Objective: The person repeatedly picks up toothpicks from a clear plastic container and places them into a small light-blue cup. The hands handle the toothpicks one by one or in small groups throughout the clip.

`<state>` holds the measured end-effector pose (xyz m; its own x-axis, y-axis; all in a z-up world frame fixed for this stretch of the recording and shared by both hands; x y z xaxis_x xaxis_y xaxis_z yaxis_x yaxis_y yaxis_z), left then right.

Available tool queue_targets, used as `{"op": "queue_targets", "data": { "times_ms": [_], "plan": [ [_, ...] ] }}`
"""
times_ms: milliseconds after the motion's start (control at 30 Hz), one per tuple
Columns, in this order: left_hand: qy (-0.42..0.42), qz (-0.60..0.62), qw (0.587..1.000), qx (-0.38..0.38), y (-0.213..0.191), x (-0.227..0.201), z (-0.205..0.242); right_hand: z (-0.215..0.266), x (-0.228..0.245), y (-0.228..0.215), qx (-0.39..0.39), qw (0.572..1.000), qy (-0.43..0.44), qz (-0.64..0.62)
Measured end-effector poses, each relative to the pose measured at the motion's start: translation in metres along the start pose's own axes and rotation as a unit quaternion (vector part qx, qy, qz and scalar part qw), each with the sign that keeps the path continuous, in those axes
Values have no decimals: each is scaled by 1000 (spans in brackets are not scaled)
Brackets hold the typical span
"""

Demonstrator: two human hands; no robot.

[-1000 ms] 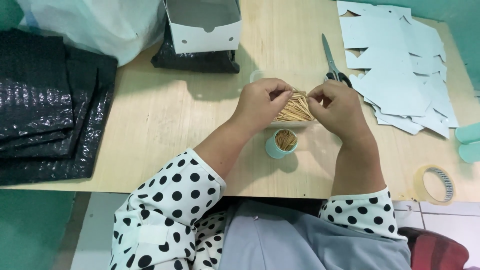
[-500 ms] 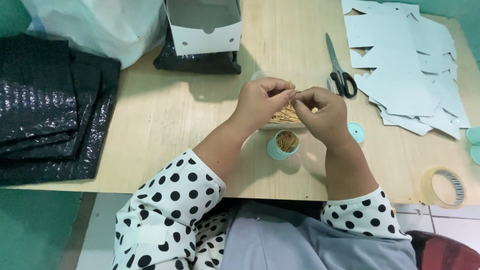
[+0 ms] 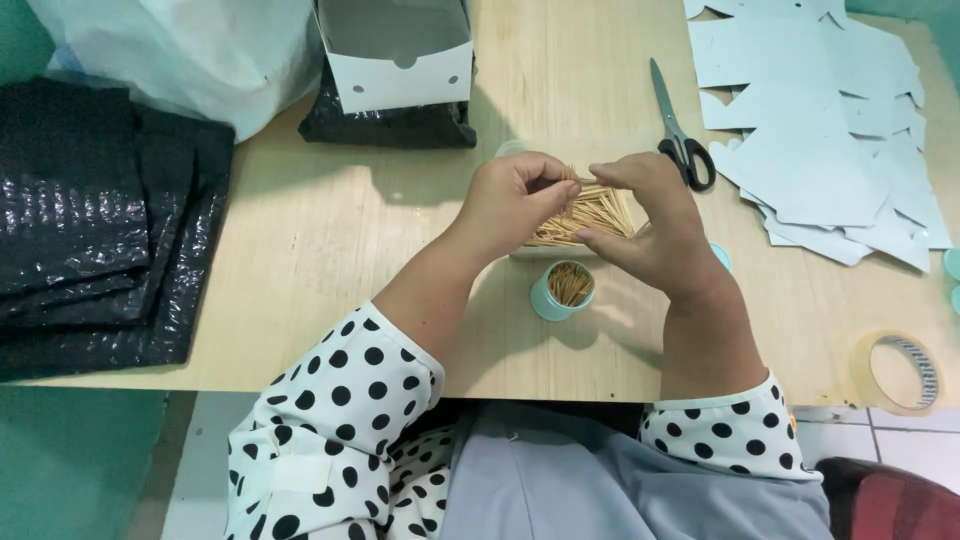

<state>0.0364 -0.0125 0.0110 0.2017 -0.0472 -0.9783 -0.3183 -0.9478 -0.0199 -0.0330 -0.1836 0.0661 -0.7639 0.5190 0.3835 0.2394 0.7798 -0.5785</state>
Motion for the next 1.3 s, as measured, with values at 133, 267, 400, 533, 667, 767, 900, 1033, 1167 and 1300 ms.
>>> {"op": "queue_targets", "data": {
  "times_ms": [133, 267, 400, 533, 667, 767, 900, 1033, 1167, 1300],
  "plan": [
    [17, -14, 1000, -2, -11, -1, -9, 0, 3, 3, 30, 999, 31, 6],
    [-1, -14, 1000, 7, -11, -8, -4, -2, 5, 6, 18, 1000, 18, -6],
    [-21, 6, 999, 39, -1, -13, 6, -2, 10, 7, 8, 1000, -20, 15],
    [-27, 5, 998, 54, 5, -11, 9, -8, 17, 8, 23, 999, -26, 36],
    [-41, 11, 997, 69, 6, -4, 11, -7, 18, 11, 40, 998, -28, 47],
    [-39, 35, 995, 81, 6, -11, 12, -5, 15, 11, 40, 998, -27, 42],
    [-33, 54, 994, 89, 4, -16, 14, -11, 19, 8, 43, 999, -17, 10],
    [-19, 13, 996, 82, 4, -20, 14, -5, 9, 4, -7, 995, -3, -98],
    [22, -23, 996, 80, 11, -26, 18, 2, -3, 0, -29, 992, 6, -126],
    [74, -54, 992, 90, 20, -5, 22, 3, 0, -4, -23, 992, 1, -122]
  ]
}}
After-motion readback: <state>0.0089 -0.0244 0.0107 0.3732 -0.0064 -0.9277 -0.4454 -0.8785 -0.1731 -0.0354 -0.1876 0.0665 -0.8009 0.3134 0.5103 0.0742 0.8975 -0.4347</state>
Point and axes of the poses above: each hand's wrist, its own z-axis away from the middle knuckle, its own y-axis out of the palm, x = y × z, the point moved 4 cm from there along -z, towards the middle knuckle, and after that the axes turned 4 degrees about -y, right-handed, at the moved point
